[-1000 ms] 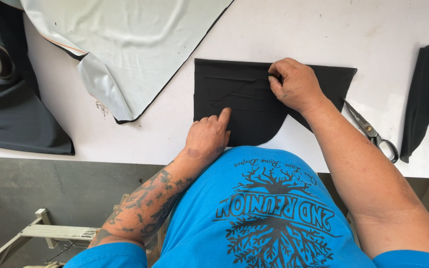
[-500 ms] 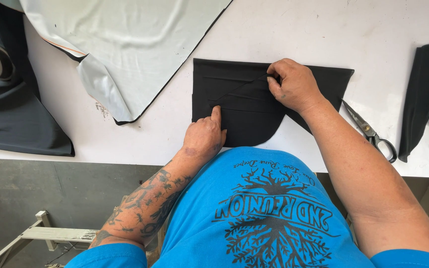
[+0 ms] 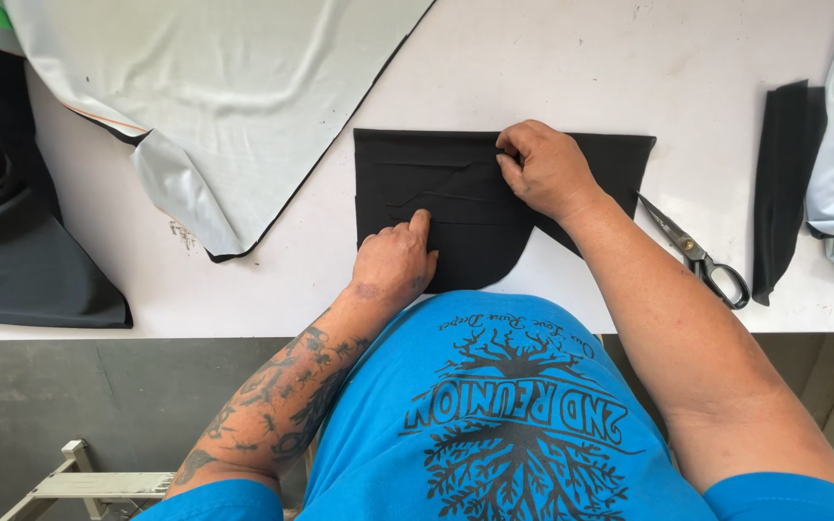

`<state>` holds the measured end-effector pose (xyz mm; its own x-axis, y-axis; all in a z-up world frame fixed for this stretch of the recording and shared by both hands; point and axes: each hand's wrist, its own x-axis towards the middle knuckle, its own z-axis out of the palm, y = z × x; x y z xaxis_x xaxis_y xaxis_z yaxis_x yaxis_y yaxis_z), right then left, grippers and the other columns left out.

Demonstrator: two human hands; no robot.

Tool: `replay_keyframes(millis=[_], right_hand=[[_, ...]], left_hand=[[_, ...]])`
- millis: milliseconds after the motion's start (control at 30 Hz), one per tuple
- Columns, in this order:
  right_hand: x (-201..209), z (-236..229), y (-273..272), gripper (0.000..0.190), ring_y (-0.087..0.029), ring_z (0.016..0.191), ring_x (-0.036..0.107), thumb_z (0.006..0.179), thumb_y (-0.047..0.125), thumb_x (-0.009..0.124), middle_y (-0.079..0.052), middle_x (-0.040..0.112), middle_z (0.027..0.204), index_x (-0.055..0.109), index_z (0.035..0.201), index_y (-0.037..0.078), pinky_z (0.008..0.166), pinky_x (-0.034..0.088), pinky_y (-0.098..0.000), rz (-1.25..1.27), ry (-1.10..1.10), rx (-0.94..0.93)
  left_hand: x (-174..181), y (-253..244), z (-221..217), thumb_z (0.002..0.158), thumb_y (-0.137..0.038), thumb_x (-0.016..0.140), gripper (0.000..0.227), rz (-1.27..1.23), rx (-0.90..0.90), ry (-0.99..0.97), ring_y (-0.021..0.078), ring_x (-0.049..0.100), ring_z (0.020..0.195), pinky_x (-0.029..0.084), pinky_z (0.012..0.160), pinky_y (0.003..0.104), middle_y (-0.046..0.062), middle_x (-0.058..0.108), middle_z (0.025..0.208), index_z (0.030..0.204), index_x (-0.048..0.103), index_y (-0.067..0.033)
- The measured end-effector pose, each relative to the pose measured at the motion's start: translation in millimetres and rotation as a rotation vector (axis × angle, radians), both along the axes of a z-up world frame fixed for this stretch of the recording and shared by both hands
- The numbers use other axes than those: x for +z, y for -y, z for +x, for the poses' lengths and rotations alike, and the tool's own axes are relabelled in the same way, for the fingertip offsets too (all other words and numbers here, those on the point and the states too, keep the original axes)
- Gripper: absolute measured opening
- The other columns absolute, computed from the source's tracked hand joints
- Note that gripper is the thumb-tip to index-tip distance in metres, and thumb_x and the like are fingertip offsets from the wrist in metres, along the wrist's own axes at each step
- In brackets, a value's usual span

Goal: The person cuts a piece of black fabric using shears on a white table. They fold the fabric, trim the edges, and cut out a specific shape, then place the cut pieces aside.

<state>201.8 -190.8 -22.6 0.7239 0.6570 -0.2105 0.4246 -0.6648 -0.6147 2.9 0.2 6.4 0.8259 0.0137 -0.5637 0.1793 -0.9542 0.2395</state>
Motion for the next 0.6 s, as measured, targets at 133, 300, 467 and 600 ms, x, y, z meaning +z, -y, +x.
replay_keyframes(millis=[133,300,467,600], right_hand=[[7.7,0.1,2.2,0.020,-0.026,0.083,0.074,0.097,0.009,0.074,-0.009,0.073,0.100,0.075,0.117,0.007,0.072,0.062,-0.0357,0.058,-0.056,-0.056],[-2.6,11.2,45.1,0.016,-0.023,0.077,0.071,0.099,0.010,0.081,-0.006,0.069,0.096,0.074,0.113,0.008,0.065,0.059,-0.0322,0.265,0.154,-0.153],[4.0,-12.4,50.0,0.019,-0.033,0.106,0.065,0.108,0.023,0.068,-0.011,0.065,0.112,0.072,0.116,0.006,0.090,0.054,-0.0434,0.225,0.643,-0.022],[-3.7,-48.5,37.7,0.036,-0.030,0.128,0.056,0.105,0.035,0.058,-0.011,0.061,0.133,0.069,0.126,0.008,0.103,0.045,-0.0432,0.115,0.696,0.091]], left_hand=[[-4.3,0.7,-3.1,0.097,-0.038,0.067,0.059,-0.024,0.018,0.034,0.0343,0.078,0.095,0.064,0.078,0.049,0.014,0.075,0.098,0.145,0.051,-0.0071],[-14.8,-8.0,17.2,0.091,-0.037,0.070,0.035,0.039,-0.036,0.449,0.0291,0.070,0.095,0.060,0.071,0.043,0.004,0.064,0.095,0.120,0.067,-0.0180],[25.0,-1.8,54.6,0.103,-0.050,0.067,0.081,-0.080,-0.154,0.317,0.0403,0.017,0.163,0.012,0.129,0.065,0.019,0.029,0.175,0.166,0.041,-0.0067],[18.7,7.4,60.7,0.106,-0.068,0.049,0.097,-0.011,-0.224,0.111,0.0354,-0.007,0.167,-0.011,0.128,0.065,0.017,0.004,0.182,0.174,0.020,-0.0057]])
